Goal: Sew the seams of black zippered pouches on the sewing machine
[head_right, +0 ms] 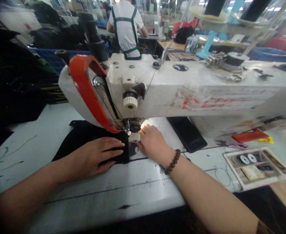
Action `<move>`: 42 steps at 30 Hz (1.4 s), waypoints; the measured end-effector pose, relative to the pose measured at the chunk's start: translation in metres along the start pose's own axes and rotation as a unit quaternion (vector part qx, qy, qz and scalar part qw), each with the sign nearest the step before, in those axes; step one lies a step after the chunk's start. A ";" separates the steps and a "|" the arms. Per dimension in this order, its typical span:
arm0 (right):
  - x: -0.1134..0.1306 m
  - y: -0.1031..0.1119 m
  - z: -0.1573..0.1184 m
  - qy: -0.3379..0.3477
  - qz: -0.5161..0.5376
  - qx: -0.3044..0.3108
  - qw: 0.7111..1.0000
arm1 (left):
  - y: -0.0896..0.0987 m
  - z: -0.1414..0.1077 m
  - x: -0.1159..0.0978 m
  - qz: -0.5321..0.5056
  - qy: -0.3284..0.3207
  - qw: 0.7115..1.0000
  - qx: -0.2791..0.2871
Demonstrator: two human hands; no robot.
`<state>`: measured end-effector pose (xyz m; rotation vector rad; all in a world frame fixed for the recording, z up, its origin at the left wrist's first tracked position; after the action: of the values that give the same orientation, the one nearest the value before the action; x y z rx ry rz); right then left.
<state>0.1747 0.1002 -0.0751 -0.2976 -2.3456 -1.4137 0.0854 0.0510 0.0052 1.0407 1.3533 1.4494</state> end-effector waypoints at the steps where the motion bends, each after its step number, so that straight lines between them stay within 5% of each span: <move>1: -0.001 -0.001 0.000 -0.004 -0.001 0.005 1.000 | 0.000 0.000 0.001 0.003 0.000 1.000 -0.005; 22: 0.003 0.002 -0.002 0.023 0.034 -0.002 0.999 | -0.004 0.001 0.015 0.020 0.008 1.000 -0.009; 42: 0.007 0.004 -0.002 0.047 0.020 0.007 0.999 | 0.009 0.003 -0.004 -0.007 -0.051 0.998 -0.035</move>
<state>0.1706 0.1001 -0.0682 -0.2670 -2.2603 -1.3618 0.0886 0.0474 0.0148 1.0432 1.2259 1.4051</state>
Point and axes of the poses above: each hand's wrist, its own z-axis towards the middle knuckle, its own y-axis out of the back of the hand, x = y × z, the point moved 10 cm from there along z, towards the middle knuckle, and after that the axes turned 12 degrees about -y, right-handed, at the moved point
